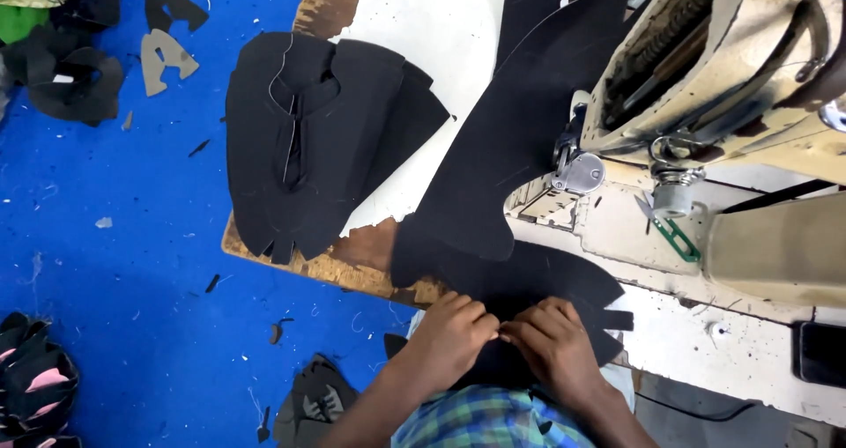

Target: The person stitches various components of a black shoe upper using an industrial sewing machine.

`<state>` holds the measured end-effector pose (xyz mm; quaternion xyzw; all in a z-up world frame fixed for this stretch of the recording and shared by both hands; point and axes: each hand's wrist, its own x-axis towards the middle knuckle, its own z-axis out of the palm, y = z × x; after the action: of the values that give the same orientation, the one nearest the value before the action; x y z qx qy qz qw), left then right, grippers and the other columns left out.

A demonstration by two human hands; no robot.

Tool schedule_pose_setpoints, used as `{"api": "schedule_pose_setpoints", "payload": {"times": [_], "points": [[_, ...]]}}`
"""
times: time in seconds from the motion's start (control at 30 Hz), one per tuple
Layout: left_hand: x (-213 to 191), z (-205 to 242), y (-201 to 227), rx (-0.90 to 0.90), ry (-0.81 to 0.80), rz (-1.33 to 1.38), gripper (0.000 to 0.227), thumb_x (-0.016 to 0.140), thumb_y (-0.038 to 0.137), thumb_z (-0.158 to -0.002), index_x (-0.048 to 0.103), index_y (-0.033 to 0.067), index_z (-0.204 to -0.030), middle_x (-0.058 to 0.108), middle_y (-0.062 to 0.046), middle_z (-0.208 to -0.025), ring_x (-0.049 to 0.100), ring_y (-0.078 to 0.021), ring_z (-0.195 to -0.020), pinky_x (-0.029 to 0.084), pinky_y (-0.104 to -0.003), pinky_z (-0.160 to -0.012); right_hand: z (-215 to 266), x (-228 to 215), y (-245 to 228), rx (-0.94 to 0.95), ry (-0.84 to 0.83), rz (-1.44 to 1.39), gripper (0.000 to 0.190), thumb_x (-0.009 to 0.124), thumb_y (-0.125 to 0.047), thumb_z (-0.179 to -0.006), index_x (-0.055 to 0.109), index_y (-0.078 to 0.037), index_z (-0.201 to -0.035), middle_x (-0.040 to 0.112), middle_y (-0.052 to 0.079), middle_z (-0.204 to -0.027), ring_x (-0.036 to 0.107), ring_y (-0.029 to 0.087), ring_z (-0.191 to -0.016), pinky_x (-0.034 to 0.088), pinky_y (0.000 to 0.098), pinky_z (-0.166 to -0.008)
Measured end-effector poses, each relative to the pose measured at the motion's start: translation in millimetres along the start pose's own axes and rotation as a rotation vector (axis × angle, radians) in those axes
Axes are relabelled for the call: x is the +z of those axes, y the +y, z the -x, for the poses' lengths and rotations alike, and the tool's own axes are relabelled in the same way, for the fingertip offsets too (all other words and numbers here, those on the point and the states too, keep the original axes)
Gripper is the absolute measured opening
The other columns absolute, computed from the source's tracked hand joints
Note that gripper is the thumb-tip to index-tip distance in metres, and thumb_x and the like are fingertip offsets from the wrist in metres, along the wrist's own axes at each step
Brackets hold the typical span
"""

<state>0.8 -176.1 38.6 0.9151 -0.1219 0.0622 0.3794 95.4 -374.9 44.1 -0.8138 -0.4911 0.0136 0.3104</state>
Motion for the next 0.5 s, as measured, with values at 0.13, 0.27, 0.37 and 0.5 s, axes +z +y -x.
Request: {"api": "schedule_pose_setpoints", "payload": {"times": [0.13,0.27,0.37,0.5], "points": [[-21.2,2.9,26.1,-0.144,-0.078,0.251,0.012,0.070,0.010,-0.092,0.069,0.0033,-0.102,0.067,-0.012,-0.085,0.064,-0.0292,-0.081,0.049,-0.043,-0.074,17.2,-14.9,-3.3,0.029,-0.124,-0.156,0.012,0.078,-0.015,-0.081,0.072,-0.009,-0.089,0.065,0.005,-0.084,0.063,0.026,-0.081,0.046,0.0412,-0.078],[-20.7,14.4,38.3,-0.405,-0.309,0.680,0.017,0.073,0.012,-0.089,0.071,0.0040,-0.103,0.073,-0.013,-0.081,0.072,-0.0228,-0.071,0.054,-0.037,-0.063,24.0,-41.2,-13.5,0.139,-0.441,-0.372,0.009,0.079,-0.013,-0.082,0.072,-0.007,-0.084,0.064,0.007,-0.078,0.062,0.029,-0.079,0.046,0.0417,-0.074],[-0.8,25.2,31.5,-0.371,-0.307,0.767,0.016,0.073,0.011,-0.089,0.071,0.0034,-0.103,0.074,-0.013,-0.085,0.073,-0.0222,-0.075,0.055,-0.036,-0.066,22.7,-41.5,-10.4,0.189,-0.573,-0.444,0.008,0.077,-0.011,-0.081,0.071,-0.006,-0.083,0.067,0.007,-0.081,0.063,0.031,-0.083,0.047,0.0415,-0.077],[-3.6,30.7,42.0,-0.250,-0.263,0.642,0.013,0.071,0.013,-0.095,0.073,0.0042,-0.105,0.071,-0.011,-0.095,0.071,-0.0248,-0.084,0.055,-0.038,-0.074,14.1,-32.3,-3.1,0.240,-0.667,-0.473,0.007,0.074,-0.011,-0.079,0.070,-0.006,-0.083,0.069,0.008,-0.083,0.065,0.031,-0.084,0.047,0.0415,-0.081]]}}
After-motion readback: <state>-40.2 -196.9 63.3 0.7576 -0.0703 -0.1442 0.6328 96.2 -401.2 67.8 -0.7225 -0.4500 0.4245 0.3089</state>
